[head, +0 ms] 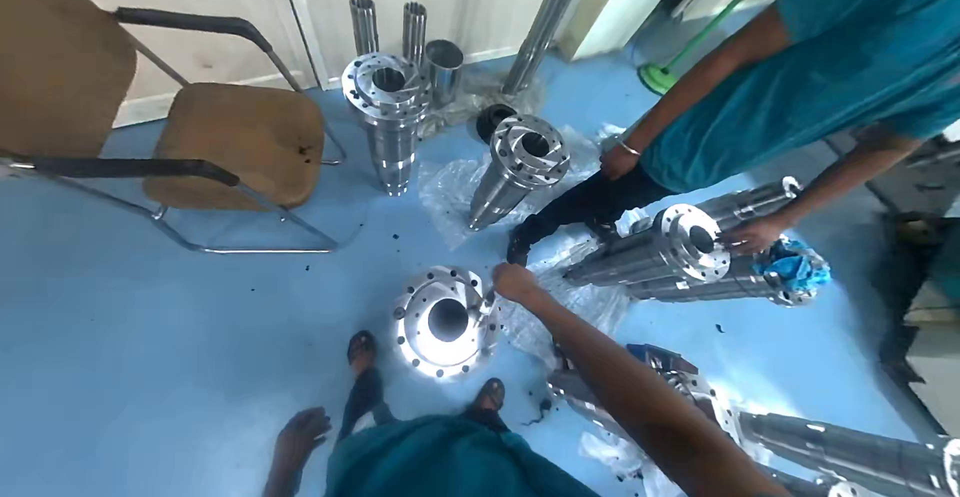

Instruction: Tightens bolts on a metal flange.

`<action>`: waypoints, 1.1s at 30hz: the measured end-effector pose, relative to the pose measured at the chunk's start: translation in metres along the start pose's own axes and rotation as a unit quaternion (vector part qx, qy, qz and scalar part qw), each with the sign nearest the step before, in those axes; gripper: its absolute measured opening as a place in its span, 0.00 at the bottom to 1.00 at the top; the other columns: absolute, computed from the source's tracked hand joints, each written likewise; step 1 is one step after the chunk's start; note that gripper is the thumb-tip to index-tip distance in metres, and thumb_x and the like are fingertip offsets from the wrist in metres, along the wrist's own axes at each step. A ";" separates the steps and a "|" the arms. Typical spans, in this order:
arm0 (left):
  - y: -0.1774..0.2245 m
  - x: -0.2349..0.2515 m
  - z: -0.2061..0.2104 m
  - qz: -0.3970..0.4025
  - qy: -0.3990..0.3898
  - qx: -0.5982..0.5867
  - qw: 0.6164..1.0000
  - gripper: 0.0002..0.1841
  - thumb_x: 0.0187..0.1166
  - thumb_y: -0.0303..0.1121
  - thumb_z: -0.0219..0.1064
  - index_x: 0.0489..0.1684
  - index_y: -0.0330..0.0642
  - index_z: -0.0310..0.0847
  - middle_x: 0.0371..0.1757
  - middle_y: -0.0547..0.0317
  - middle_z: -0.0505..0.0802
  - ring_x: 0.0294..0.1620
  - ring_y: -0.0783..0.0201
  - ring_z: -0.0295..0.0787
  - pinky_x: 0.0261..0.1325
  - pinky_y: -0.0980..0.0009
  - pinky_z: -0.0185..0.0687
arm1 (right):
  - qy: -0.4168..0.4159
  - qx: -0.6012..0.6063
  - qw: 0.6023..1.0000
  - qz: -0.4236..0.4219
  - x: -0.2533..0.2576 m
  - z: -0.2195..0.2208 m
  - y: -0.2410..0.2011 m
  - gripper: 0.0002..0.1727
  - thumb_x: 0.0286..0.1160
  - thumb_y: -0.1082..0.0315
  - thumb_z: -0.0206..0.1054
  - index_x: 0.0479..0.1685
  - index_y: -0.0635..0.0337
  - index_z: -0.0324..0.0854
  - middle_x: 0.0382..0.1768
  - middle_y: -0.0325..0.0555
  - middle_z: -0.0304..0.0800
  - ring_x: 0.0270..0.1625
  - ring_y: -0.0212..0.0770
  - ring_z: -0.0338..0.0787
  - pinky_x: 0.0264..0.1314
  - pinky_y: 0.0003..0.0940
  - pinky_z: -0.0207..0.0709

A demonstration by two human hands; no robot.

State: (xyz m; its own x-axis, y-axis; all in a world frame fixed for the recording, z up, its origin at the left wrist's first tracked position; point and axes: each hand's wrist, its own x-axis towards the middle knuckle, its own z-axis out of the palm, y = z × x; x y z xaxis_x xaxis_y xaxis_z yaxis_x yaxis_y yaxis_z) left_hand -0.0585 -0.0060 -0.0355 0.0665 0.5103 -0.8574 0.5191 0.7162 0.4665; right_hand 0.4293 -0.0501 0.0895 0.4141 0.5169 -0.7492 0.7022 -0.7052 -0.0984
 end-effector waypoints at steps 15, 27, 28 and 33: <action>0.002 -0.016 0.009 -0.043 -0.006 0.060 0.997 0.18 0.92 0.31 0.57 0.70 0.26 0.75 0.59 0.35 0.88 0.53 0.51 0.87 0.59 0.53 0.83 | 0.034 0.038 0.999 -0.006 0.005 -0.002 -0.054 0.24 0.86 0.50 0.60 0.59 0.61 0.86 0.61 0.64 0.89 0.65 0.65 0.88 0.61 0.71 0.79; -0.011 -0.012 -0.001 -0.053 0.029 -0.020 0.998 0.18 0.92 0.31 0.56 0.70 0.26 0.73 0.55 0.36 0.88 0.48 0.55 0.87 0.54 0.56 0.83 | -0.097 0.085 0.992 -0.014 -0.077 0.081 -0.040 0.27 0.91 0.52 0.51 0.66 0.67 0.83 0.68 0.67 0.85 0.72 0.65 0.84 0.72 0.67 0.73; -0.010 -0.013 0.002 -0.057 0.025 -0.008 0.998 0.17 0.92 0.31 0.56 0.70 0.26 0.73 0.55 0.36 0.88 0.48 0.55 0.87 0.53 0.56 0.83 | -0.091 0.066 0.993 -0.044 -0.074 0.078 -0.060 0.27 0.91 0.52 0.50 0.65 0.65 0.83 0.67 0.66 0.86 0.72 0.65 0.84 0.71 0.68 0.73; 0.005 -0.002 0.009 -0.031 0.007 0.035 0.999 0.17 0.92 0.33 0.57 0.69 0.28 0.75 0.55 0.37 0.90 0.49 0.52 0.89 0.54 0.54 0.84 | 0.026 0.020 0.999 -0.042 -0.013 0.028 -0.088 0.22 0.89 0.54 0.56 0.59 0.64 0.86 0.61 0.65 0.89 0.65 0.66 0.88 0.62 0.69 0.79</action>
State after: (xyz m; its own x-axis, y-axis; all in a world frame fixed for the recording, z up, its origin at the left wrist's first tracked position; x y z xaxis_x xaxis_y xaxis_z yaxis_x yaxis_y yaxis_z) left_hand -0.0482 -0.0077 -0.0339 0.0209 0.4732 -0.8807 0.5808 0.7113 0.3960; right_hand 0.3457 -0.0086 0.0896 0.3854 0.5985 -0.7024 0.7126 -0.6766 -0.1856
